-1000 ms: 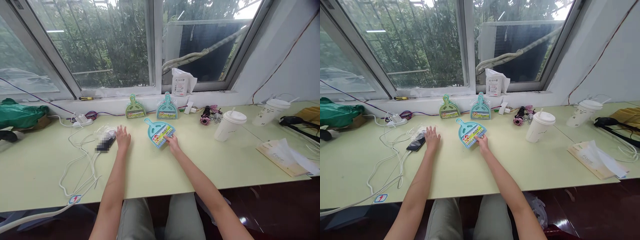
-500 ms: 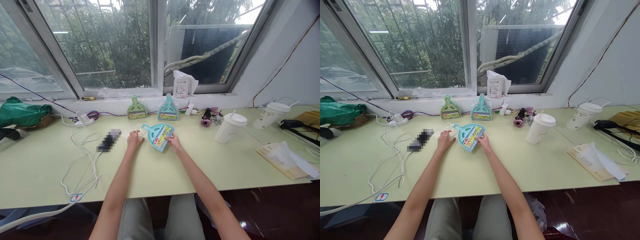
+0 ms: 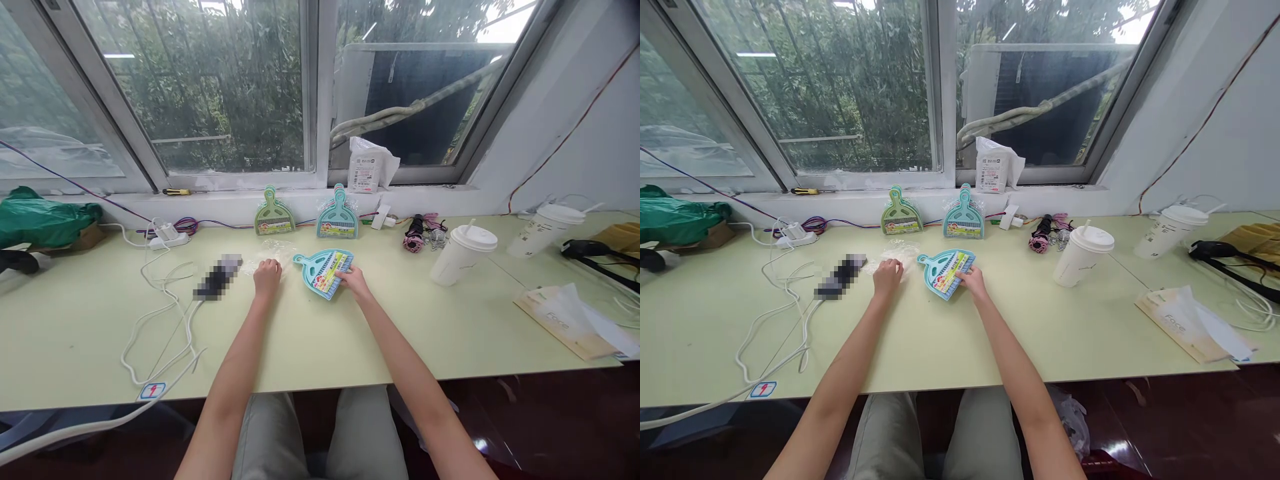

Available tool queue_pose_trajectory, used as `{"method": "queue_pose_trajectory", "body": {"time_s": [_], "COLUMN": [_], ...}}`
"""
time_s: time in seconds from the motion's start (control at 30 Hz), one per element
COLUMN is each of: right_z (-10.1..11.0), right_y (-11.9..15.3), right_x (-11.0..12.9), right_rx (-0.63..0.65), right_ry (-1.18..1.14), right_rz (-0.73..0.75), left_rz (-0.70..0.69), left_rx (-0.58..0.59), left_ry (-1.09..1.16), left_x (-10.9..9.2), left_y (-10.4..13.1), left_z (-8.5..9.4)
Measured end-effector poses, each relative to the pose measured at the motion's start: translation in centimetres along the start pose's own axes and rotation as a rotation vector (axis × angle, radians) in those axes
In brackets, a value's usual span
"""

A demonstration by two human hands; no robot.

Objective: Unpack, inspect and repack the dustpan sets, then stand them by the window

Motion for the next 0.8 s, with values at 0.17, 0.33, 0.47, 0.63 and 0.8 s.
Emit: {"method": "queue_pose_trajectory", "body": {"time_s": [0.17,0.33,0.47,0.63,0.8], "right_z": [-2.7,-2.0,-1.9,-2.2,-0.7], "right_y": [1.1,1.1,1.1,0.8,0.4], "right_x": [0.2,-0.1,-0.4,0.0,0.3], "right_rx": [0.227,0.062,0.013,0.025,-0.089], "right_ry": [-0.002,-0.063,-0.109,-0.185,-0.270], "right_rz": [0.013,0.026,0.014,0.058,0.102], "left_rz": [-0.129,-0.263,-0.317,-0.254,-0.132], "left_rx": [-0.029,0.059,0.078,-0.066,-0.170], "left_ry": [0.185,0.419,0.551,0.561,0.537], "left_x": [-2.2,-4.7,-6.3,-5.9,-4.5], "left_y": [0.9,2.1,2.9,2.7,2.0], "left_z": [1.2,1.9,2.7,4.4,5.6]}}
Point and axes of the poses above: each hand's wrist, its own y-axis away from the middle knuckle, its own z-axis out of the back of the hand, x = y × z, the point moved 8 cm from there along -y, towards the middle knuckle, and after that the axes turned 12 degrees about z, right-handed, at the moved point
